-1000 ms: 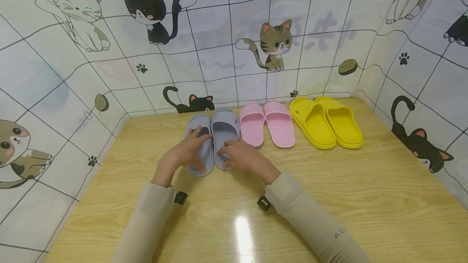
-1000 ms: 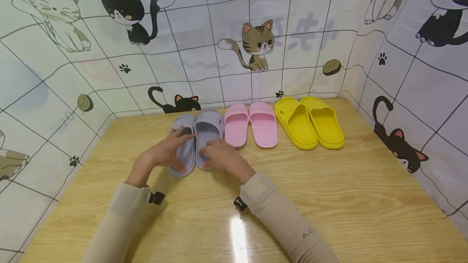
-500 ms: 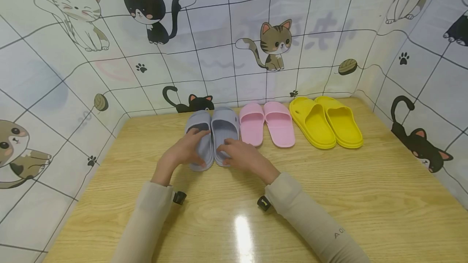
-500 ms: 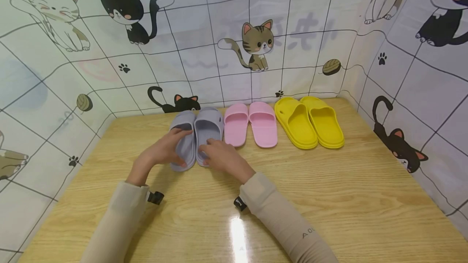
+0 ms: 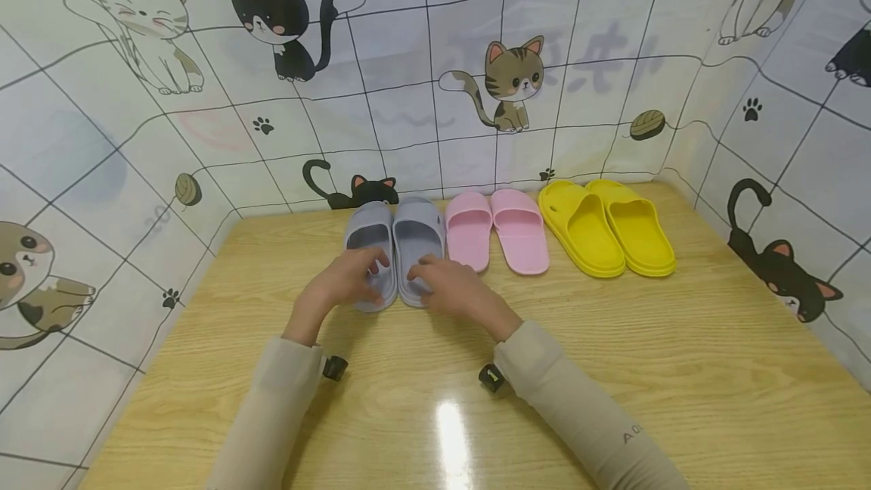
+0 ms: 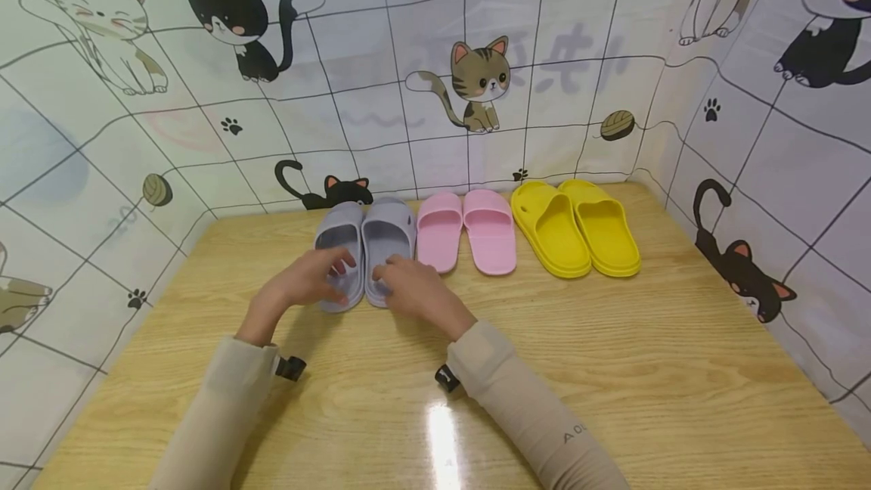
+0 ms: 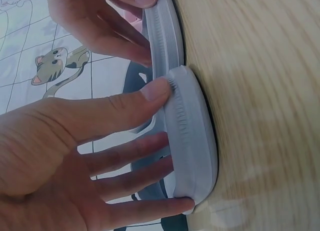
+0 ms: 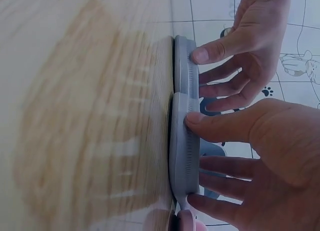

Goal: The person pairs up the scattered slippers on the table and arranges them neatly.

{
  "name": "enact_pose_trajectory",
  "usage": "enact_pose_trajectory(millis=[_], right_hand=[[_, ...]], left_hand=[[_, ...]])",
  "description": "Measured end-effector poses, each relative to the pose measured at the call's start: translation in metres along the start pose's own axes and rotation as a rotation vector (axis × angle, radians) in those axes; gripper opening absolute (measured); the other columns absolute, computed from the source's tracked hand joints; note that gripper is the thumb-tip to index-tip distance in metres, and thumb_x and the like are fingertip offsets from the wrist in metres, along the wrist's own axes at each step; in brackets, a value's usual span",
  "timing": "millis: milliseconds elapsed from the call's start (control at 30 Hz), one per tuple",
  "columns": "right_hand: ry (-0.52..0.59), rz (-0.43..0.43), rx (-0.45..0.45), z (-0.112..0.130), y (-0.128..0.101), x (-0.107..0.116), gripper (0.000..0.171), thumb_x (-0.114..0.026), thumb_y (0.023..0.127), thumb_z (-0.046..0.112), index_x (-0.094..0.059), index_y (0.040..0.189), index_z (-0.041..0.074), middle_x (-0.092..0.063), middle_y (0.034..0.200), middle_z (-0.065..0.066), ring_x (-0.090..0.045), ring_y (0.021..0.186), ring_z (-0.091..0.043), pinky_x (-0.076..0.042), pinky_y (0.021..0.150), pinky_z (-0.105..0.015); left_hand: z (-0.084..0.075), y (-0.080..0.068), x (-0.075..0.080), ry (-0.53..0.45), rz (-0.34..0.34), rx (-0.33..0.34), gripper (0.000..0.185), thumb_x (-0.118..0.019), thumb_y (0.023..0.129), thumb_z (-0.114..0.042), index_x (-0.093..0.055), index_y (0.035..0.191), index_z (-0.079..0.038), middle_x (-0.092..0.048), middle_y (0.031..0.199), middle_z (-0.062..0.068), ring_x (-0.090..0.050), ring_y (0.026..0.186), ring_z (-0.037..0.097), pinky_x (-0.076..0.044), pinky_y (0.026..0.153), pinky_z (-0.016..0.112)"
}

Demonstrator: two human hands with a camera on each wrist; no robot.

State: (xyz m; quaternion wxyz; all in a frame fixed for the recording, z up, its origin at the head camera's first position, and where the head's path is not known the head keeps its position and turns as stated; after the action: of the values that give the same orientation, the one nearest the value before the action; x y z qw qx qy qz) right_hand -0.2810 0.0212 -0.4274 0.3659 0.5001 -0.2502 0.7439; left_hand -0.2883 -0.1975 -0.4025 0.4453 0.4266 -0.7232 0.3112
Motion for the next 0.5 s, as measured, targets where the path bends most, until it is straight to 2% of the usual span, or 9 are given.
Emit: enact_pose_trajectory(millis=[200,500], right_hand=[[0.000,-0.052,0.008,-0.0010,0.0003,0.0009,0.031,-0.077,0.092,0.017,-0.072,0.122,0.011,-0.066,0.132,-0.010,-0.065,0.118,-0.029,-0.056,0.096,-0.048],[-0.024,-0.115,-0.005,-0.0005,0.0014,-0.0018,0.021,-0.075,0.093,0.014,-0.074,0.114,0.007,-0.071,0.114,-0.012,-0.068,0.106,-0.031,-0.059,0.088,-0.048]], left_hand=[[0.0004,-0.0007,-0.0009,0.005,0.016,0.008,0.055,-0.089,0.073,-0.006,-0.063,0.121,-0.002,-0.069,0.115,0.021,-0.065,0.106,0.036,-0.054,0.093,0.049],[-0.0019,0.0010,-0.0025,0.055,0.056,0.002,0.047,-0.084,0.078,-0.005,-0.064,0.121,-0.002,-0.070,0.116,0.020,-0.064,0.107,0.034,-0.053,0.096,0.049]])
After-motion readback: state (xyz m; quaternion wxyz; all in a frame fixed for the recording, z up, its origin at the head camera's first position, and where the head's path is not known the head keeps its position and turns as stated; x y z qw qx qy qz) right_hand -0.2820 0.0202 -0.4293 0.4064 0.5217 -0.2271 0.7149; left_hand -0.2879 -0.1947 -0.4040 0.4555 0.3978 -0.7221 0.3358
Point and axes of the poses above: each hand's wrist, its own y-axis towards the middle knuckle, its own x-axis out of the back of the hand, z = x × y, the point moved 1 cm from there along y, towards the middle knuckle
